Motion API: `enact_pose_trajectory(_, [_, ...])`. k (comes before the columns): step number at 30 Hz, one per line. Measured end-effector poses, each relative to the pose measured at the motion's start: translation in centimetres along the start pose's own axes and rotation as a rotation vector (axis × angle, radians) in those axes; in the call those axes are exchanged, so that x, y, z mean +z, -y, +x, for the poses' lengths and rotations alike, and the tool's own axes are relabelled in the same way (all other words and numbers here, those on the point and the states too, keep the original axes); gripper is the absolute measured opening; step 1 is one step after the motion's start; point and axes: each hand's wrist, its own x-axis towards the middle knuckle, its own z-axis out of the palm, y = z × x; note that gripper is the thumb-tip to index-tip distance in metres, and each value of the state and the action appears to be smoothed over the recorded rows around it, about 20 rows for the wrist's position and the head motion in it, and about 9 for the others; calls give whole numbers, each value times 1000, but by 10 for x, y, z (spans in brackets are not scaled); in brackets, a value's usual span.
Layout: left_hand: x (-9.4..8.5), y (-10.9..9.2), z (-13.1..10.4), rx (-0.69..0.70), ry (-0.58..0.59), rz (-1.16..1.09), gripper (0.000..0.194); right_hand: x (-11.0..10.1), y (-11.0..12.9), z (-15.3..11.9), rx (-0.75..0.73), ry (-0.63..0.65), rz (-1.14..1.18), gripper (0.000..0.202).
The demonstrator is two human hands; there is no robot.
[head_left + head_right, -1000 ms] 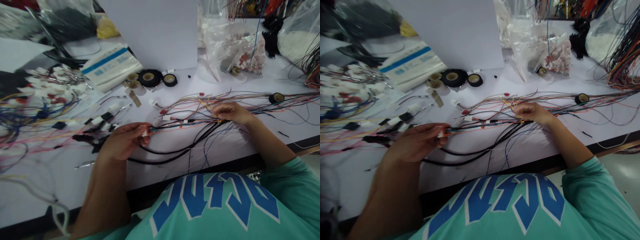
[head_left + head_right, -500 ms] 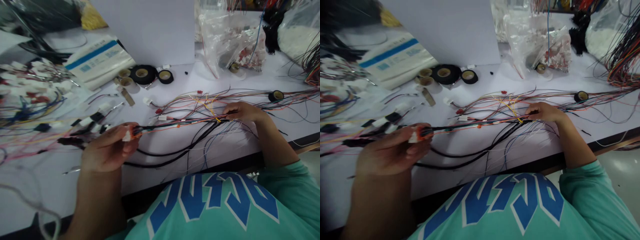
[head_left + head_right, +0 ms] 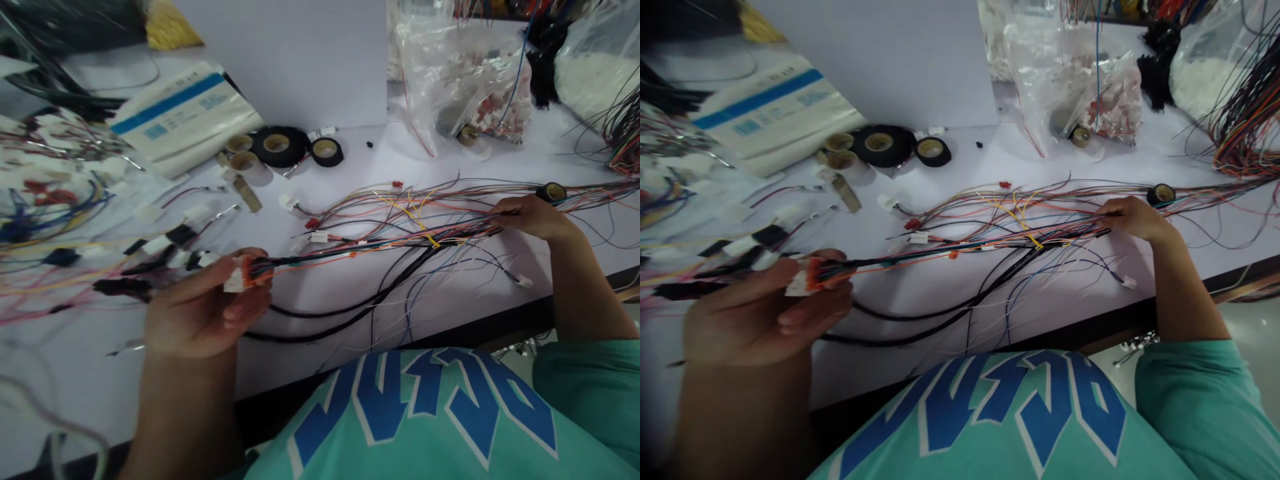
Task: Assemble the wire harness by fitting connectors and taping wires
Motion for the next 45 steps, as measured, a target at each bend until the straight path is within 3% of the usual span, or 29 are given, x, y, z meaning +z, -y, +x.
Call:
enact_pose_trajectory(6, [-11, 6, 5, 46, 193, 134, 12, 10, -13, -1, 25, -52, 198, 43])
enact_pose_trajectory(9, [-13, 7, 8, 73, 218, 153, 12, 13, -10, -1, 27, -81, 215, 42])
enact_pose_trajectory(16, [-4, 5, 7, 6, 147, 148, 20, 15, -7, -4, 52, -125, 193, 39])
enact_pose_trajectory(24, [5, 3, 2, 19, 52, 87, 14, 18, -6, -5, 19, -214, 107, 30])
enact_pose_trajectory(30, [8, 2, 6, -63, -37, 30, 10, 10, -14, -12, 17, -313, -11, 21])
enact_pose_trajectory(37, [9, 5, 11, -85, -31, -31, 8, 2, -23, -18, 11, -360, -137, 18])
enact_pose_trajectory(45, [1, 8, 16, -63, -37, -42, 7, 6, -14, -19, 19, -366, -219, 23])
